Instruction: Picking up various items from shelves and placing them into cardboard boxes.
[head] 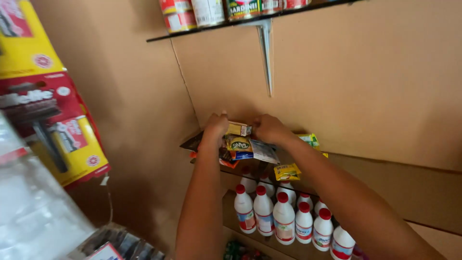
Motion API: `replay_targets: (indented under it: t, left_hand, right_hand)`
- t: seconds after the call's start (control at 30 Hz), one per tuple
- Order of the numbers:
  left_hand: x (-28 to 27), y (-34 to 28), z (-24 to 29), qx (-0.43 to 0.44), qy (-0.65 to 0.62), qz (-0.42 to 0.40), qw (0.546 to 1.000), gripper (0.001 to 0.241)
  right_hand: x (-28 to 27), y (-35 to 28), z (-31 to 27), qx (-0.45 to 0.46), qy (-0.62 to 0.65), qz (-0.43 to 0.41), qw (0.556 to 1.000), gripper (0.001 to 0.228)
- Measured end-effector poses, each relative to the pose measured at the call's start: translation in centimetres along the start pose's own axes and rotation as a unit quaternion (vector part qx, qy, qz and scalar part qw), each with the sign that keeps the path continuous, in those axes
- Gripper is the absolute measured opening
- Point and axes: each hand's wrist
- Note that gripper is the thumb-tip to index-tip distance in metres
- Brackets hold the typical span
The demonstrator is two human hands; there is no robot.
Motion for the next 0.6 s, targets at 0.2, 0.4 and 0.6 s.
replay_targets:
  t: [0.2, 0.4, 0.6]
  left_hand:
    - [2.2, 5.8, -4.5, 0.265, 0.236, 0.031, 0.934, 0.035]
    - [1.8, 1.1, -2.8, 0.216, 0.159, 0.149, 0.952, 0.026]
    - [0.2, -2.8, -3.0, 0.25, 0.022, 0.126, 0.96, 0.024]
  right_hand:
    - [1.1, -0.4, -1.4, -0.038, 0.019, -0.055, 0.998, 0.037]
    - [1.3, -0.6, -1.3, -0.003, 0.053, -0.04, 0.998, 0.029]
    - [-3.2, -5.7, -3.8, -0.035, 0.089, 0.028, 0.995, 0.031]
Point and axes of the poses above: each hand's wrist, its own y-axis towards the middle knuckle, its own x-axis out of the palm, z = x × y, and after that the axes turned 1 degree about -x, right-handed
